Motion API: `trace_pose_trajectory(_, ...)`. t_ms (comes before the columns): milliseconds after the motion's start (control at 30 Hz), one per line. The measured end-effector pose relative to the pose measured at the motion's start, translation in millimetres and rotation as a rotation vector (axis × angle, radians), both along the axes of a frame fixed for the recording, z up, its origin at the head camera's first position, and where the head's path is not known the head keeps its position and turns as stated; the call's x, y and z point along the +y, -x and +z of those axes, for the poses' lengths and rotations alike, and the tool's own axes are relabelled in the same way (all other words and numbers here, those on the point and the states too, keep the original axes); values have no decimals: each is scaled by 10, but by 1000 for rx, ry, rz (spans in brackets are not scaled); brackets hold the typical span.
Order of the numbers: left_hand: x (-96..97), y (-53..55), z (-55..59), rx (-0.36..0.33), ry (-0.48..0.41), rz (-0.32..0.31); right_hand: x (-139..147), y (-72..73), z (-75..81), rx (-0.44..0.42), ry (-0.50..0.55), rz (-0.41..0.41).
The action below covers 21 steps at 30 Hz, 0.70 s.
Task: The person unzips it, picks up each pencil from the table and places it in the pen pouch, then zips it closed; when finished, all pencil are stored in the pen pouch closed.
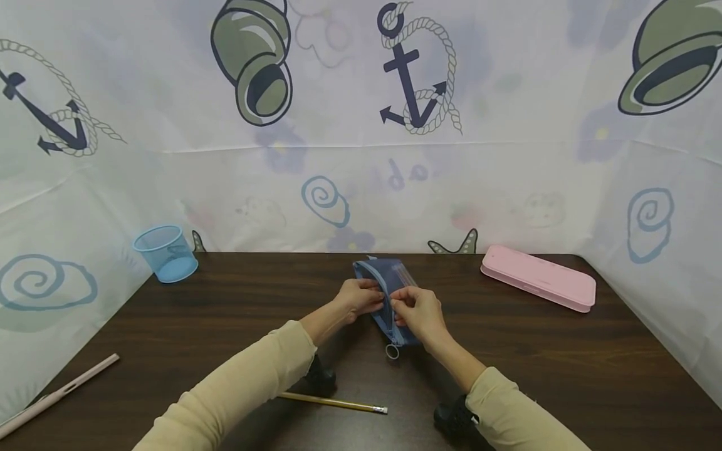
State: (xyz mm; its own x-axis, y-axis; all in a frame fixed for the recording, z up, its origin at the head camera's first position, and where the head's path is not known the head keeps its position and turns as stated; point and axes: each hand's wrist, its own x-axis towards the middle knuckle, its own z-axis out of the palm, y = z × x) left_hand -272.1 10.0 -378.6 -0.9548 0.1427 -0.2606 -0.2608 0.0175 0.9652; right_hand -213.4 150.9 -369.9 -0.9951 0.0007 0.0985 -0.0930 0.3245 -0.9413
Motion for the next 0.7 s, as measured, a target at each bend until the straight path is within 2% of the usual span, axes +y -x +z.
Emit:
trace_pose_trajectory(167,-18,-36,25,16,-42,-19,7,11,-8,-3,7,-2)
trace_pose_trajectory(267,-85,-81,46,8,-48,-68,11,11,-18,-3,11,-5)
trace_pose_trajectory(333,-147,-117,61,-2,-40,-121,15,13,-26,-7,12,-8)
trace_pose_trajectory(500,-351,-249,124,-10,41,-334,23,1,-32,-6,11,-9)
trace_pose_trajectory(700,-663,-425,168,34,176,-612,29,6,-16,-1,0,-19)
